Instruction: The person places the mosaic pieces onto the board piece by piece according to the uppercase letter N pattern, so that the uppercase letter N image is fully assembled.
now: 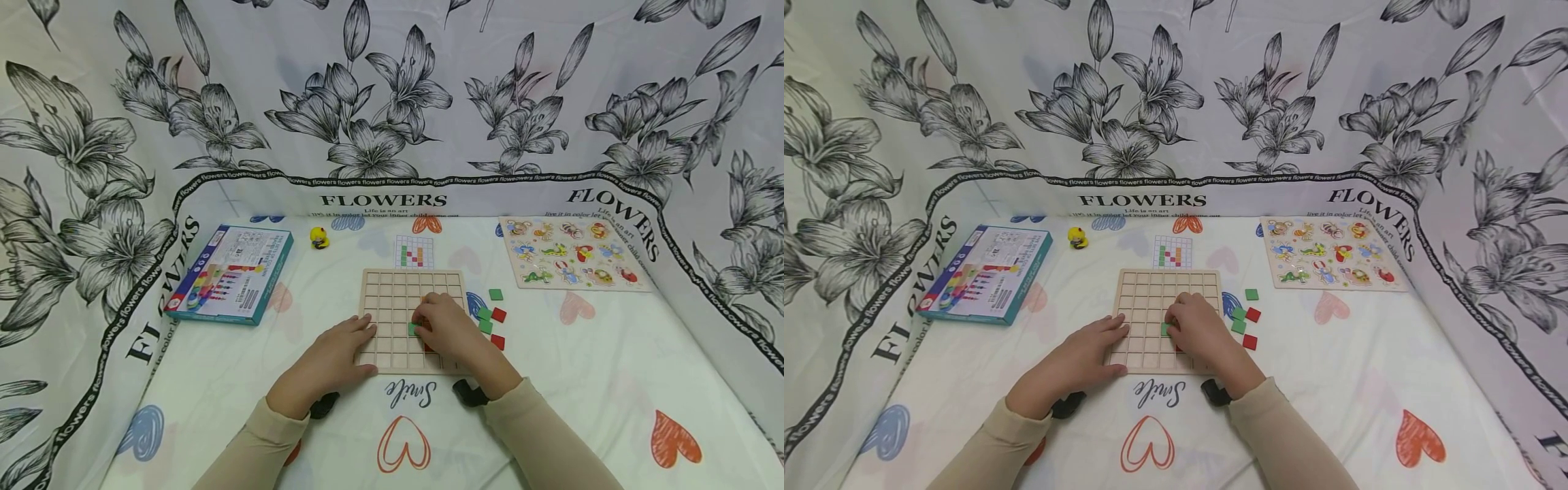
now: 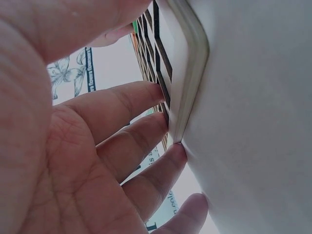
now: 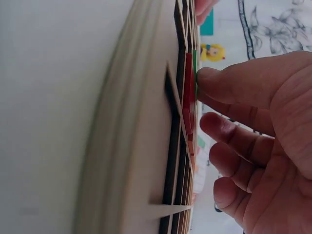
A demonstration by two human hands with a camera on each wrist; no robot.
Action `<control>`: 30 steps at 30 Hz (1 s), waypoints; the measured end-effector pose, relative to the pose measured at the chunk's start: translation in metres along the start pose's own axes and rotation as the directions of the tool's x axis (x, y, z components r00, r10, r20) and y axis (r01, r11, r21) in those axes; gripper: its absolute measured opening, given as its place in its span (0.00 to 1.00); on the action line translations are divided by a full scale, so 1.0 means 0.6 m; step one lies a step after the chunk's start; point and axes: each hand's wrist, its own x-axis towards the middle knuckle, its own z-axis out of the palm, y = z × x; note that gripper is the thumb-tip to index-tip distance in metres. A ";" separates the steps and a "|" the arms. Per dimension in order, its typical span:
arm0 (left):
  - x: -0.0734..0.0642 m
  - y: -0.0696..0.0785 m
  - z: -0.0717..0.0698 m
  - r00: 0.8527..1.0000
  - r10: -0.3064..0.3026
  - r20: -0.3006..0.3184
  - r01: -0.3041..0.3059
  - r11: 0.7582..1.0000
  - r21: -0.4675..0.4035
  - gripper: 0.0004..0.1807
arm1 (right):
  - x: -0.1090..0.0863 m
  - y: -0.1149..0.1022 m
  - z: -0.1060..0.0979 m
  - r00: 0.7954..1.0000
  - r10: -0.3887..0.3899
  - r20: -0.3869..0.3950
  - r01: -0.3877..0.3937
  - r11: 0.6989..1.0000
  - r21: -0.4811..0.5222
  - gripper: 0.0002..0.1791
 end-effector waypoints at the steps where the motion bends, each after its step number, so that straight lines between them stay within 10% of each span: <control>1: 0.000 0.000 0.000 1.000 0.000 0.000 0.000 1.000 0.001 0.43 | -0.001 0.000 0.000 1.000 -0.002 -0.002 0.002 1.000 -0.007 0.06; 14: -0.001 0.003 -0.001 1.000 -0.006 0.004 0.006 1.000 0.001 0.43 | 0.001 0.069 -0.029 0.982 0.164 -0.096 -0.137 0.961 0.239 0.11; 23: -0.003 0.007 -0.002 1.000 -0.015 0.013 0.015 1.000 -0.001 0.43 | -0.033 0.210 -0.074 0.800 0.597 -0.061 -0.499 0.719 0.484 0.19; 30: -0.004 0.007 -0.003 1.000 -0.014 0.014 0.014 1.000 -0.002 0.42 | -0.040 0.230 -0.077 0.866 0.501 -0.005 -0.460 0.799 0.387 0.23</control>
